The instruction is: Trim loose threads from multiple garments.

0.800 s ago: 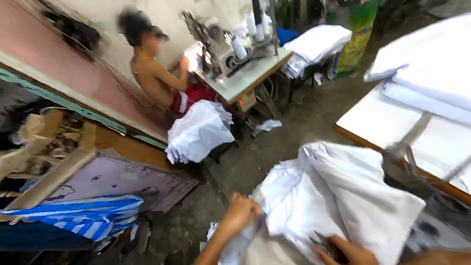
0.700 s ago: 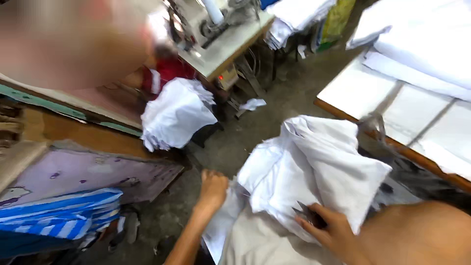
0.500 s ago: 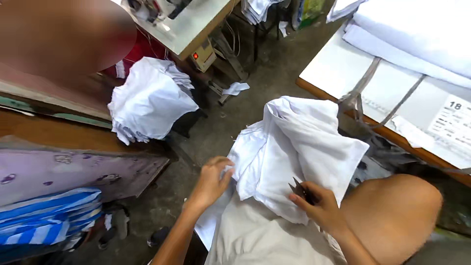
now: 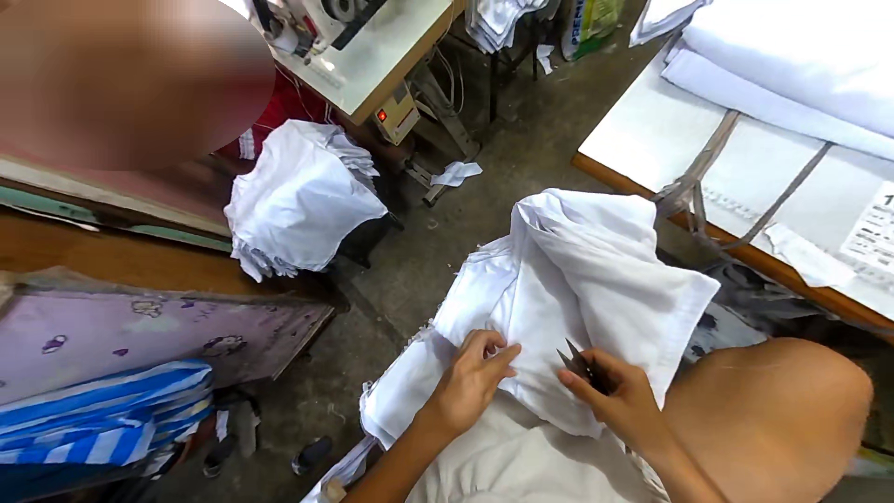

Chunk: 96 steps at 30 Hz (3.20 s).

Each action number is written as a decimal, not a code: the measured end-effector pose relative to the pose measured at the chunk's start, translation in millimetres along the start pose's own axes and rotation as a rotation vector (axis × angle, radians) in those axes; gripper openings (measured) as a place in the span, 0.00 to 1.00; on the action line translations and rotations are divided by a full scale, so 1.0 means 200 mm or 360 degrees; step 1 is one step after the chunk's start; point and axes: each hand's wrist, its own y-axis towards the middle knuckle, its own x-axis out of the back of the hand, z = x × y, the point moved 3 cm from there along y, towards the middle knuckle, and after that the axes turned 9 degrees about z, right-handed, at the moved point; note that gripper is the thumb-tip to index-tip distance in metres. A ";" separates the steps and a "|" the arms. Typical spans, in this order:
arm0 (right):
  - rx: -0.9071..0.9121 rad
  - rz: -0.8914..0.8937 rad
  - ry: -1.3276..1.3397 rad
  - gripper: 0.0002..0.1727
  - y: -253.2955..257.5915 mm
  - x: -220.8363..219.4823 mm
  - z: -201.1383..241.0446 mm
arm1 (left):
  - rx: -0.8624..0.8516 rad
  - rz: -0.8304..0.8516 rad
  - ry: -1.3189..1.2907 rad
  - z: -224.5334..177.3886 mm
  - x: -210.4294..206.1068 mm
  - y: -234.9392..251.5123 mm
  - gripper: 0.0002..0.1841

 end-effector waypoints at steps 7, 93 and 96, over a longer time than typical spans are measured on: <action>-0.0102 0.0167 -0.0175 0.18 0.00 0.02 0.06 | -0.0100 -0.0214 -0.0044 0.02 -0.05 -0.01 0.06; 0.0850 0.0036 -0.1287 0.14 0.01 -0.12 0.09 | 0.1033 0.0564 -0.1252 0.05 0.09 0.01 0.06; 0.0916 0.0089 -0.1244 0.12 -0.01 -0.10 0.10 | 0.1040 0.0606 -0.1341 0.06 0.09 0.01 0.03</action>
